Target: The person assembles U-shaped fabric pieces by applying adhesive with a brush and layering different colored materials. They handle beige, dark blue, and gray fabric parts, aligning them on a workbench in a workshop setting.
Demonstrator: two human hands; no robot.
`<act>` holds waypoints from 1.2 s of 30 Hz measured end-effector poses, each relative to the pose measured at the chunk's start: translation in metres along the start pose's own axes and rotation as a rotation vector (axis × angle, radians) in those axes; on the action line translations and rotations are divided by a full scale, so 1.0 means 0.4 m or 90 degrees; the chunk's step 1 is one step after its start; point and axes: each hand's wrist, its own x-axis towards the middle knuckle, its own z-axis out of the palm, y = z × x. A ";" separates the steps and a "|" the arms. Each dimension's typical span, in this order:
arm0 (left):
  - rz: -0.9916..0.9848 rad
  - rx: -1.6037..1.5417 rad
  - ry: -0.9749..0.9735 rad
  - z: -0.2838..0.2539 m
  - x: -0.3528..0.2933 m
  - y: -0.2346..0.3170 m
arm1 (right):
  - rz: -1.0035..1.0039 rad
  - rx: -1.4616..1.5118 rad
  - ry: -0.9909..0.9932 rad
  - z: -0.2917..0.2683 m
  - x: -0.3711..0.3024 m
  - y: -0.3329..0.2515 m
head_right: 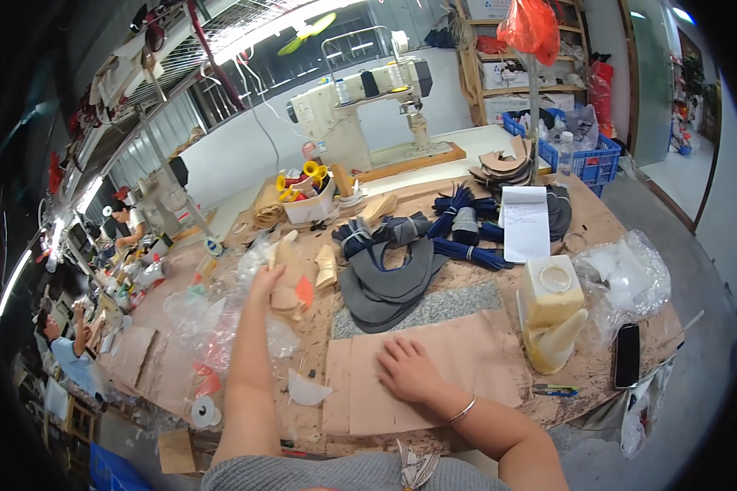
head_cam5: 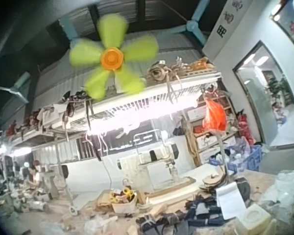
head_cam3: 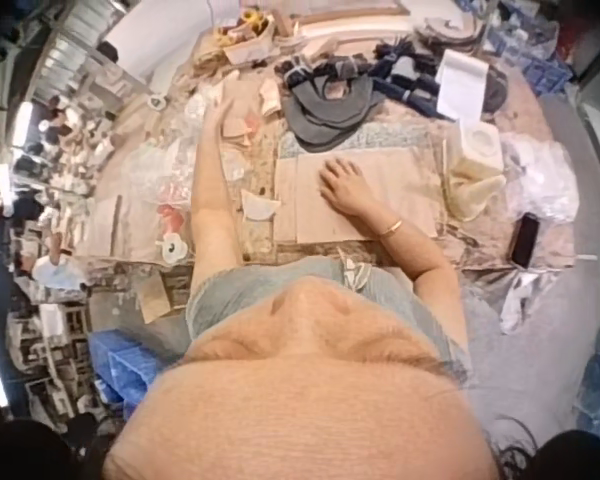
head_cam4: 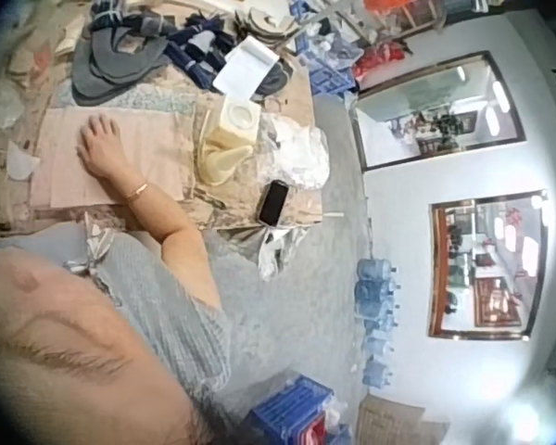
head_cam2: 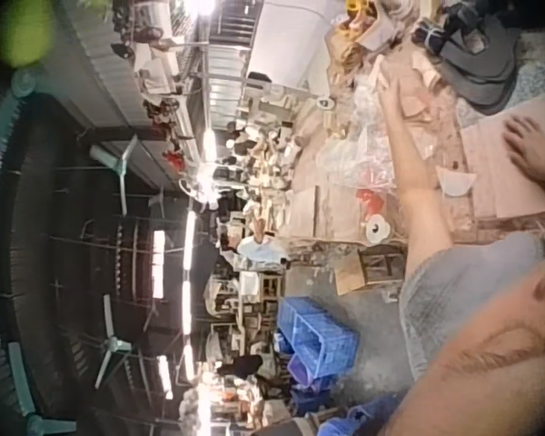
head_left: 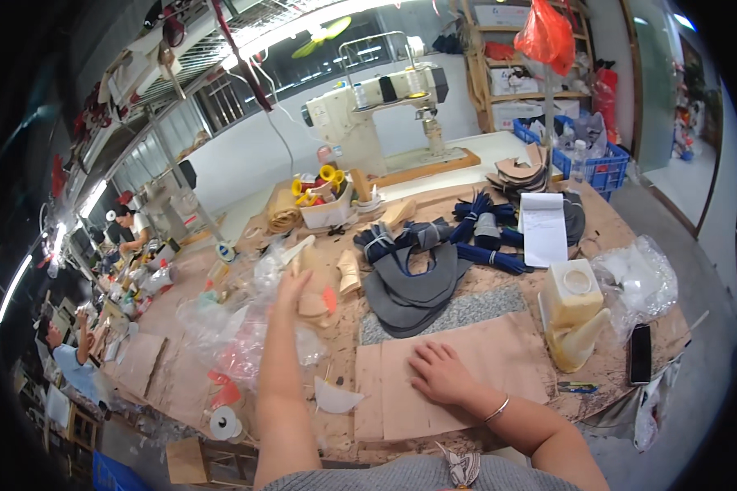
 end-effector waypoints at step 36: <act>0.237 -0.100 -0.209 0.519 -0.126 0.378 | 0.057 0.140 0.014 -0.027 0.037 0.062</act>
